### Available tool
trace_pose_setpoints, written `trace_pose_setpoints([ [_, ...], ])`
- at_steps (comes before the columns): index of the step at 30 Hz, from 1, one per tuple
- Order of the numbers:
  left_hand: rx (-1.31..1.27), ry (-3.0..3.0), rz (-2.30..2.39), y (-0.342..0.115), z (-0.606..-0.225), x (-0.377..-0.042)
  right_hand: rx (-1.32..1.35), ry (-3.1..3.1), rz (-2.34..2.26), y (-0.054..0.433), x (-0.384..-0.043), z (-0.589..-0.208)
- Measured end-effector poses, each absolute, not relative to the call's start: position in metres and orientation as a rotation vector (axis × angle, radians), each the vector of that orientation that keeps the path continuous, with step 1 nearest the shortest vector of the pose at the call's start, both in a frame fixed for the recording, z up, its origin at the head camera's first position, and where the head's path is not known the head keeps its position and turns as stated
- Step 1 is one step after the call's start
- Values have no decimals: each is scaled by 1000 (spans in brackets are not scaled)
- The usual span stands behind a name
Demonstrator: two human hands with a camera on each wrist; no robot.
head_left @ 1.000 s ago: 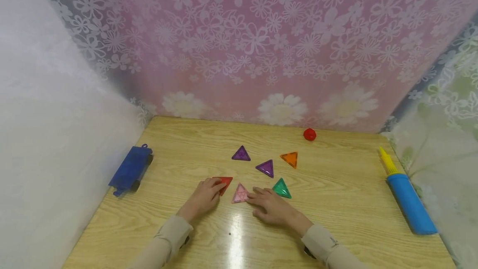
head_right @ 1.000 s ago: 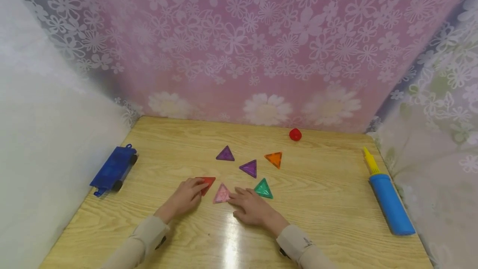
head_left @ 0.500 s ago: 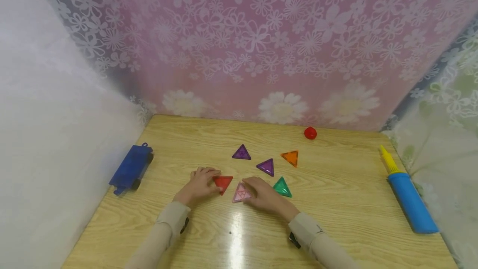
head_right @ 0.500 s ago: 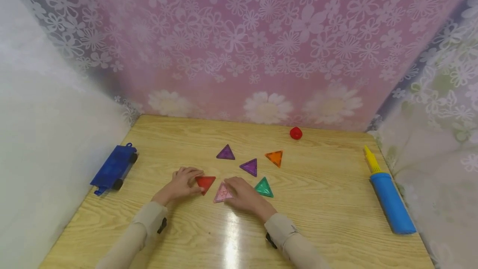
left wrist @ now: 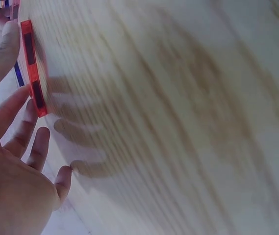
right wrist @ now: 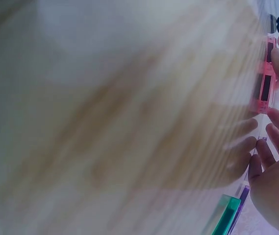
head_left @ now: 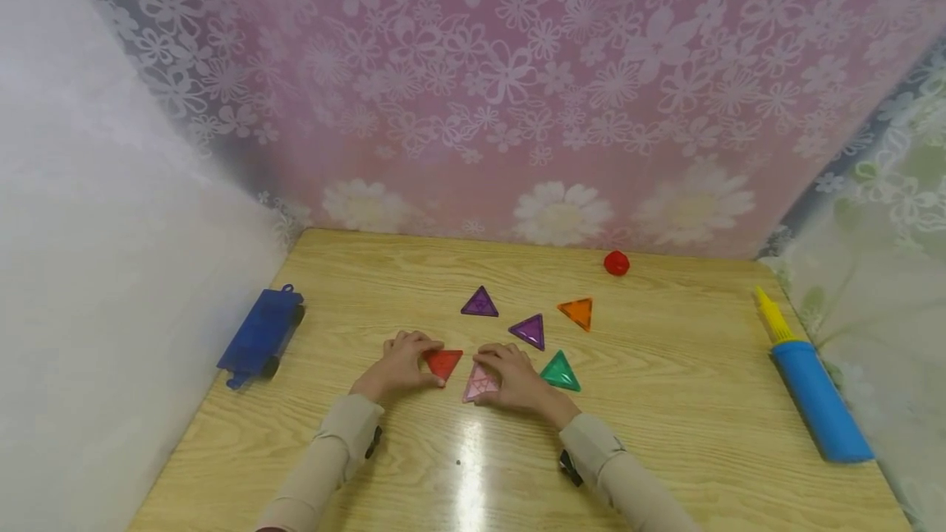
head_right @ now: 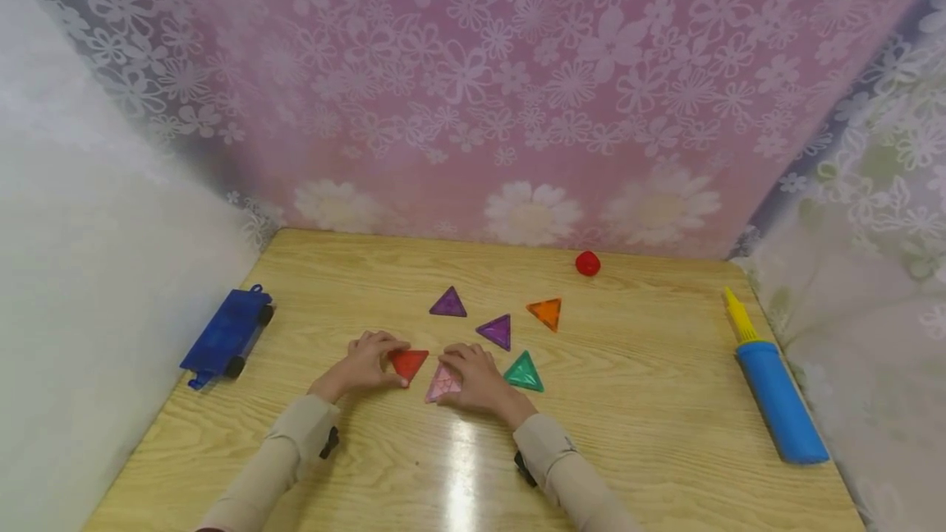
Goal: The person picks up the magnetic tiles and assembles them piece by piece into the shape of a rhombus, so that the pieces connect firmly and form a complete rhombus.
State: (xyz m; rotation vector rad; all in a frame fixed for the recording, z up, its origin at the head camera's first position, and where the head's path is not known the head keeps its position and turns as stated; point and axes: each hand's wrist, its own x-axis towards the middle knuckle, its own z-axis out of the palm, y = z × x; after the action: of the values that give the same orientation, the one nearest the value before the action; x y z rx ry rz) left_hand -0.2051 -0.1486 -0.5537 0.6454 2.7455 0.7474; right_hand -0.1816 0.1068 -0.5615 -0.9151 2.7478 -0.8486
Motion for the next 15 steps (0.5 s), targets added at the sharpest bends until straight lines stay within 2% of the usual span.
trace_pose_setpoints([
  [15, 593, 2745, 860, -144, -555, -202, -845, 2701, -894, 105, -186, -559],
])
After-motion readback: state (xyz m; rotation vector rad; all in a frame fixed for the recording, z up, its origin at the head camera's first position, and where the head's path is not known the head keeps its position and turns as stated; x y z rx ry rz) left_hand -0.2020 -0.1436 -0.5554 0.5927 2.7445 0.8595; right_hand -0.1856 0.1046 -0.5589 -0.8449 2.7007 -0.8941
